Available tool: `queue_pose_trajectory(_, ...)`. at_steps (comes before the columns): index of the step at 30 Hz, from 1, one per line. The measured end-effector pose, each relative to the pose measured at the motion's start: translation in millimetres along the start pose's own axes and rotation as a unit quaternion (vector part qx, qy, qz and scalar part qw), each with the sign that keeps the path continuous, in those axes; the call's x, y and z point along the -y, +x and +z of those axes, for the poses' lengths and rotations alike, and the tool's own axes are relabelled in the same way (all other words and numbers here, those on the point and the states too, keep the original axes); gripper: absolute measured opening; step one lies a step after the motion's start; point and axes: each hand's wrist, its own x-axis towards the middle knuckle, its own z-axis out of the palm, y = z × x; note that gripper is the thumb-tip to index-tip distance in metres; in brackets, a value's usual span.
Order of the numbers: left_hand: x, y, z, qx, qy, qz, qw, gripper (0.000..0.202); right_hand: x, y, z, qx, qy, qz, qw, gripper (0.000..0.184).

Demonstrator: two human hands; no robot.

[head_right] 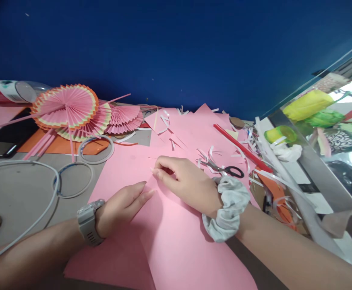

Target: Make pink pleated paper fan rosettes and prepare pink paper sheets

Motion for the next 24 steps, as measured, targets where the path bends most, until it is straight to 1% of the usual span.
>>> queue_pose_trajectory(24, 1.8, -0.4, 1.7, -0.008, 0.016, -0.013, 1.000, 0.035, -1.9, -0.8, 2.7, -0.007, 0.007, 0.010, 1.000, 0.025)
